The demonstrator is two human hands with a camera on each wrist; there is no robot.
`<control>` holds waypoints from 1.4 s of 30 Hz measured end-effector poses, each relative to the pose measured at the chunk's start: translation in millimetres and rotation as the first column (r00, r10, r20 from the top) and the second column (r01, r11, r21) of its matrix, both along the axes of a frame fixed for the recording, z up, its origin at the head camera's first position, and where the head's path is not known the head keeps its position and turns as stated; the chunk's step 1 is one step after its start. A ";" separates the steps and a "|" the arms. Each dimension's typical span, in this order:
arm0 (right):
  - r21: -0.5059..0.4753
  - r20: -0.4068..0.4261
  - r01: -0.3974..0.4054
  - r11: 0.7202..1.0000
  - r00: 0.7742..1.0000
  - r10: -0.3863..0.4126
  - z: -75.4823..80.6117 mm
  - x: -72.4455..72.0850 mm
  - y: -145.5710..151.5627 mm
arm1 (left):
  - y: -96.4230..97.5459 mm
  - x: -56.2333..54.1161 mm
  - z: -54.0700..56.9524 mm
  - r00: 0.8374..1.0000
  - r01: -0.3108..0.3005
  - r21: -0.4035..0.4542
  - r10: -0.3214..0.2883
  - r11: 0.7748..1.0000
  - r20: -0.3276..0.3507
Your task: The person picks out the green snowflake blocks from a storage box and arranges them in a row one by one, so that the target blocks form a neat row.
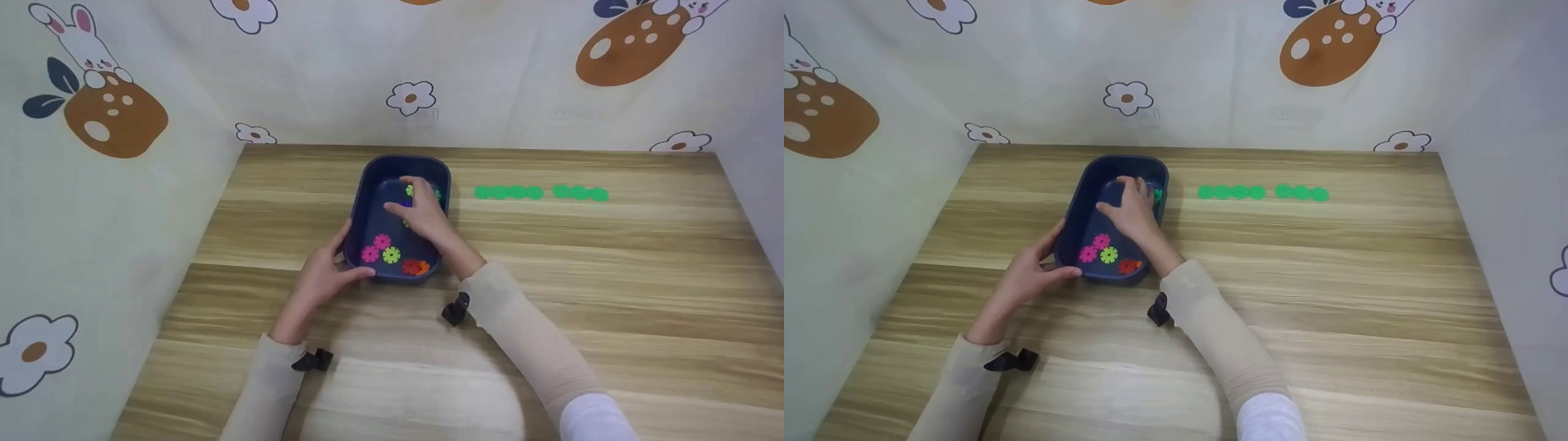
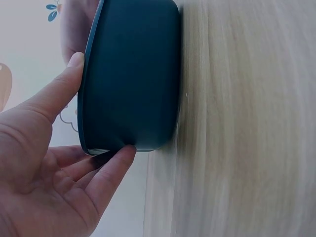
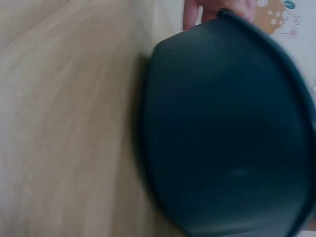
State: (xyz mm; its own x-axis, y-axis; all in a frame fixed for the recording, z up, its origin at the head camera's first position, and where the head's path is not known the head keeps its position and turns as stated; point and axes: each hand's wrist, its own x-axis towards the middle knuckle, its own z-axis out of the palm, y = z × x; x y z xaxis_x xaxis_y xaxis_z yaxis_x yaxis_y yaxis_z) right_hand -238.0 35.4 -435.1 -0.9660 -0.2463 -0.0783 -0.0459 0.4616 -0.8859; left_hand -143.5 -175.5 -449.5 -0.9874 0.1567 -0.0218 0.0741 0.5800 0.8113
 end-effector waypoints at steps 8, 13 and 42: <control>0.156 0.060 -0.023 0.987 0.998 0.013 -7.1 -6.1 -4.6 | 1.6 -0.1 -1.1 1.000 -0.001 -0.008 0.001 1.000 -0.023; 0.217 0.038 -0.075 0.973 0.997 0.069 -8.1 -3.3 -6.4 | 1.3 -0.3 -0.6 1.000 0.001 -0.008 -0.001 1.000 -0.012; 0.443 0.053 -0.160 0.882 0.987 0.153 -13.1 -6.6 -15.4 | -0.6 0.7 -2.2 1.000 -0.022 -0.022 0.022 1.000 -0.019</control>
